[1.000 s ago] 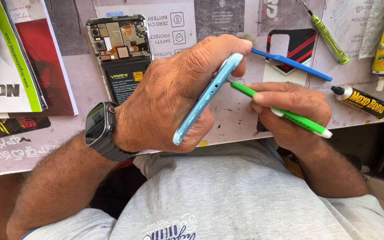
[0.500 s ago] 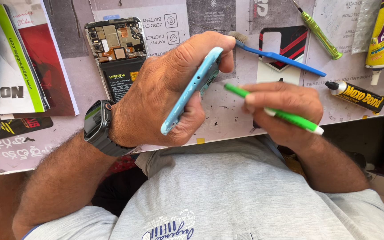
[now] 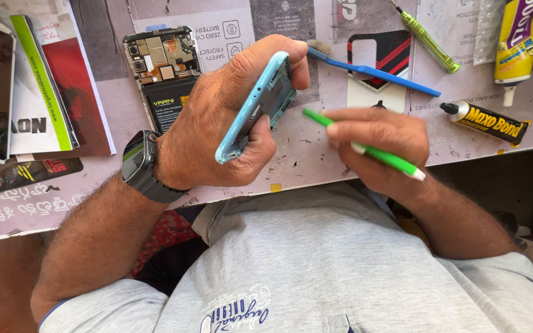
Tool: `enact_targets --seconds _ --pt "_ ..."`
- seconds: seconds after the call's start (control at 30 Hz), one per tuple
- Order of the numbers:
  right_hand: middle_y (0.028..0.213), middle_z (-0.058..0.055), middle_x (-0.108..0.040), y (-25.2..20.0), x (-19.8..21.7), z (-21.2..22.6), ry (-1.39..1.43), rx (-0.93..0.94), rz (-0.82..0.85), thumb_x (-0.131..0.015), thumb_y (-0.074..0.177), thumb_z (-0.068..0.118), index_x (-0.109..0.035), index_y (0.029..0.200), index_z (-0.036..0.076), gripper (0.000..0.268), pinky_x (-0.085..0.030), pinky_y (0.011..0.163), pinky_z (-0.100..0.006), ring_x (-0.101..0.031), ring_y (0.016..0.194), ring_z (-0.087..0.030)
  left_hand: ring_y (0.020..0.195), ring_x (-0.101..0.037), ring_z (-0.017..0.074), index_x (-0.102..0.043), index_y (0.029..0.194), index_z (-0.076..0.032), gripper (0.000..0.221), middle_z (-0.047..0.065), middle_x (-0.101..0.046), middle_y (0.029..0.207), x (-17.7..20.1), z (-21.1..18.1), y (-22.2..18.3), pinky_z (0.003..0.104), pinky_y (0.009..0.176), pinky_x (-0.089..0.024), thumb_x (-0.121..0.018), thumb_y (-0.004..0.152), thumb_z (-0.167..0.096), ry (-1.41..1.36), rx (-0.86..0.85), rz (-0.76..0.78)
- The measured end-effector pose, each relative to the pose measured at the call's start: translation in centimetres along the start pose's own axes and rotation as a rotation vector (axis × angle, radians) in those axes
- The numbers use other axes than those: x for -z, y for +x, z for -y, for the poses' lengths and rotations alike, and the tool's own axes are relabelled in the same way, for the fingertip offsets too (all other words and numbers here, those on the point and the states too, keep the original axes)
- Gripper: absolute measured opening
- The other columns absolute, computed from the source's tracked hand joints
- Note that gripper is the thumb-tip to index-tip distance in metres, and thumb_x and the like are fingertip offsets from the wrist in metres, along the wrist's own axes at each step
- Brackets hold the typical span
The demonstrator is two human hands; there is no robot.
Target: The person cleans the inside of a light blue smartphone back cover using a toothbrush and a green utility knife. They then apply adhesive from a yellow tube along the edges of the cover. The person continues to scrape and clean the cover with the knife and toothbrush.
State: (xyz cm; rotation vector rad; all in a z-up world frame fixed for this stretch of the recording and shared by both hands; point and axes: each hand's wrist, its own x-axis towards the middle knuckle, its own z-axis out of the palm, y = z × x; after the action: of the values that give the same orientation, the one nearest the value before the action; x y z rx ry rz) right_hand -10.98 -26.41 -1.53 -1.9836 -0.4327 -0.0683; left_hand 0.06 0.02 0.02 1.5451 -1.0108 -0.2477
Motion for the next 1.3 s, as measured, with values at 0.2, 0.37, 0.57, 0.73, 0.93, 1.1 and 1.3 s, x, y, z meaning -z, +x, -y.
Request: enact_targets --seconds 0.2,0.37,0.57,0.73,0.93,1.1,1.3 --pt "0.116 -0.017 -0.075 -0.1 -0.1 -0.5 0.013 0.014 -0.021 -0.071 0.094 -0.009 -0.071 0.114 0.008 0.026 -0.066 0.067 -0.025 -0.077 0.087 -0.015 0.115 -0.069 0.0195 -0.029 0.154 -0.012 0.078 0.008 -0.061 0.125 -0.1 0.1 0.1 0.029 0.105 -0.058 -0.054 0.084 0.014 0.000 -0.016 -0.004" --pt "0.106 -0.016 -0.076 -0.4 -0.8 -1.2 -0.044 0.085 0.015 -0.076 0.088 -0.004 -0.072 0.108 0.009 0.024 -0.060 0.064 -0.027 -0.077 0.082 -0.018 0.115 -0.068 0.0196 -0.028 0.153 -0.012 0.077 0.009 -0.061 0.124 -0.1 0.2 0.1 0.029 0.106 -0.057 -0.053 0.084 0.013 -0.001 -0.025 -0.003" --pt "0.110 -0.016 -0.076 -0.1 0.1 -0.3 -0.005 0.050 0.055 -0.075 0.092 -0.001 -0.069 0.110 0.009 0.022 -0.064 0.068 -0.030 -0.078 0.089 -0.019 0.116 -0.068 0.0192 -0.027 0.154 -0.012 0.078 0.008 -0.060 0.125 -0.1 0.4 0.0 0.029 0.106 -0.058 -0.053 0.086 0.013 -0.004 -0.032 0.005" --pt "0.117 -0.016 -0.072 0.6 1.3 -0.3 -0.286 0.226 0.054 -0.079 0.093 0.003 -0.071 0.117 0.009 0.025 -0.062 0.071 -0.033 -0.075 0.094 -0.024 0.106 -0.068 0.0188 -0.028 0.152 -0.011 0.076 0.008 -0.061 0.124 -0.1 0.2 -0.2 0.028 0.098 -0.058 -0.054 0.085 0.013 0.033 -0.011 -0.001" --pt "0.111 -0.012 -0.068 3.3 2.6 1.0 -0.803 0.445 0.226 -0.082 0.082 0.008 -0.077 0.114 0.012 0.033 -0.055 0.083 -0.045 -0.067 0.091 -0.025 0.100 -0.068 0.0175 -0.029 0.154 -0.013 0.077 0.006 -0.061 0.125 0.1 0.2 -0.1 0.027 0.094 -0.058 -0.053 0.086 0.014 0.015 -0.026 -0.033" --pt "0.099 -0.013 -0.065 4.1 1.4 3.2 -0.556 0.005 0.137 -0.084 0.091 0.012 -0.071 0.110 0.004 0.024 -0.049 0.080 -0.042 -0.062 0.091 -0.027 0.098 -0.068 0.0199 -0.029 0.152 -0.011 0.077 0.008 -0.062 0.124 0.0 0.3 -0.2 0.028 0.092 -0.059 -0.054 0.083 0.013 0.041 -0.019 -0.031" --pt "0.097 -0.004 -0.065 5.1 -2.4 2.0 -0.685 0.044 0.119 -0.082 0.097 0.012 -0.073 0.112 0.008 0.018 -0.044 0.083 -0.045 -0.062 0.093 -0.027 0.105 -0.069 0.0204 -0.029 0.153 -0.013 0.077 0.006 -0.061 0.125 -0.2 0.3 -0.4 0.029 0.099 -0.060 -0.055 0.085 0.012 0.073 -0.053 -0.061"
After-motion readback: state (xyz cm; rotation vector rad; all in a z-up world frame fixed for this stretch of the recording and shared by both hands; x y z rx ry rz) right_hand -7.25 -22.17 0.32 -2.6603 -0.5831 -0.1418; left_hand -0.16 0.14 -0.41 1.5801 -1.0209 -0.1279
